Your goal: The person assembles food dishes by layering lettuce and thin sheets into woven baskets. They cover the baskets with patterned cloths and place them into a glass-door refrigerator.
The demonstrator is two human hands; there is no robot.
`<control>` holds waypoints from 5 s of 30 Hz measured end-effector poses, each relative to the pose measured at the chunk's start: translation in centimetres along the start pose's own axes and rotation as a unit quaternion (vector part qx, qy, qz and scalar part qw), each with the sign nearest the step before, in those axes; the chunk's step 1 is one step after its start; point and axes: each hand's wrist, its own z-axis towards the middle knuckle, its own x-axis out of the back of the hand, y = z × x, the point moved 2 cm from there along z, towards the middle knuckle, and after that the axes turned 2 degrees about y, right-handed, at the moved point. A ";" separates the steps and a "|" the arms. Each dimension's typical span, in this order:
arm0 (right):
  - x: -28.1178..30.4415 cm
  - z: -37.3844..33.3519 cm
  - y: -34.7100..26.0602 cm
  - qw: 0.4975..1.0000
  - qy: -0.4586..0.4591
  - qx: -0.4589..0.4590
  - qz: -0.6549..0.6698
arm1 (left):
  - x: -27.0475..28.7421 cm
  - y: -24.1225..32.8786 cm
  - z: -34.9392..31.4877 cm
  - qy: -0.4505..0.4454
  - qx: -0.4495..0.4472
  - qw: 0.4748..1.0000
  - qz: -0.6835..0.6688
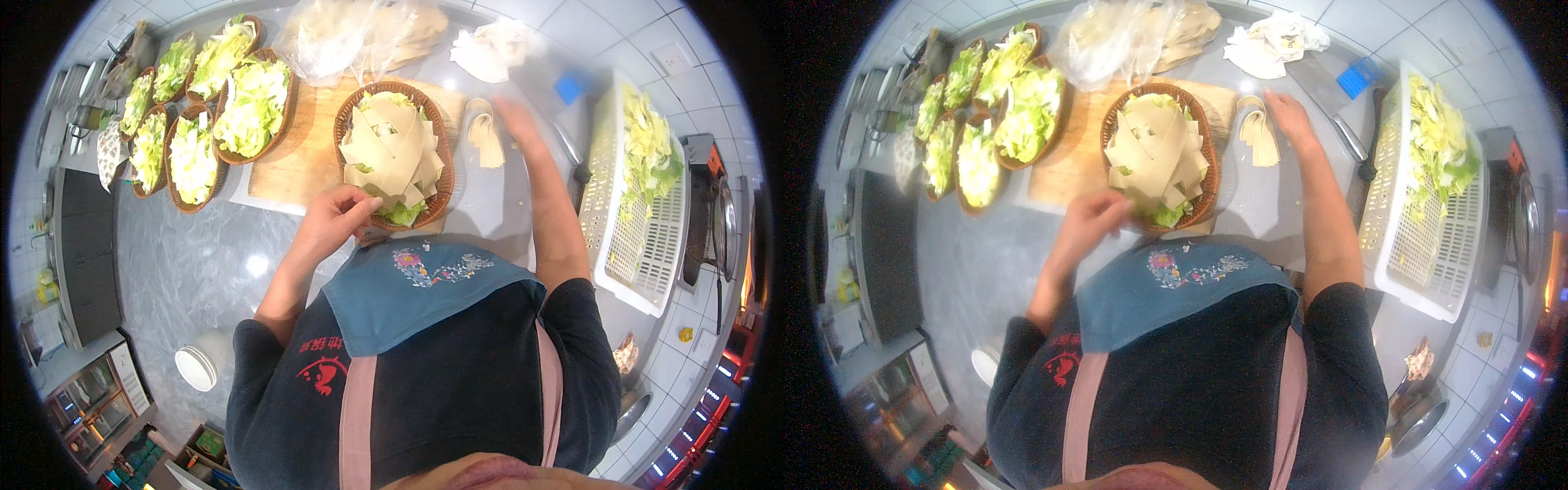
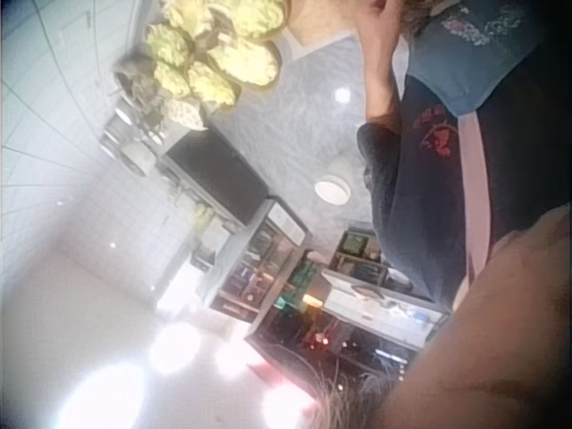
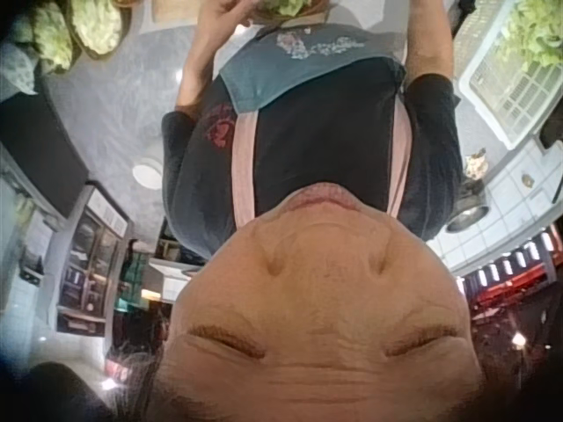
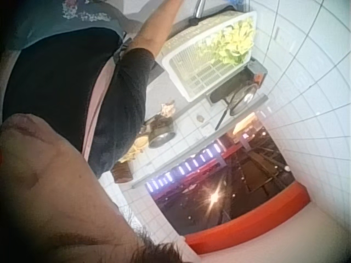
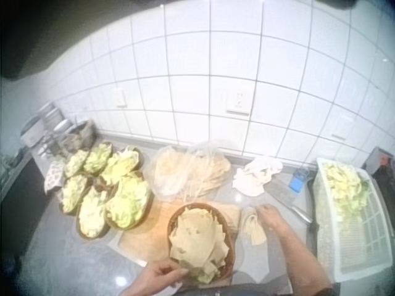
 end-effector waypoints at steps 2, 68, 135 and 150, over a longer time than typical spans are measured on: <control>-0.7 -0.4 -1.7 0.998 0.041 0.033 -0.025 | -0.4 0.4 0.4 -0.007 -0.019 1.000 0.000; 1.5 -1.1 -1.9 0.987 -0.161 -0.014 -0.004 | 1.9 -5.2 2.9 0.183 -0.056 0.978 0.084; 2.3 -15.8 -21.9 0.883 -0.262 0.120 0.371 | 0.7 6.9 6.2 -0.102 -0.111 0.976 -0.160; -0.5 -19.5 -15.8 0.890 -0.267 -0.050 0.366 | 4.8 8.3 9.8 -0.061 -0.114 0.988 0.081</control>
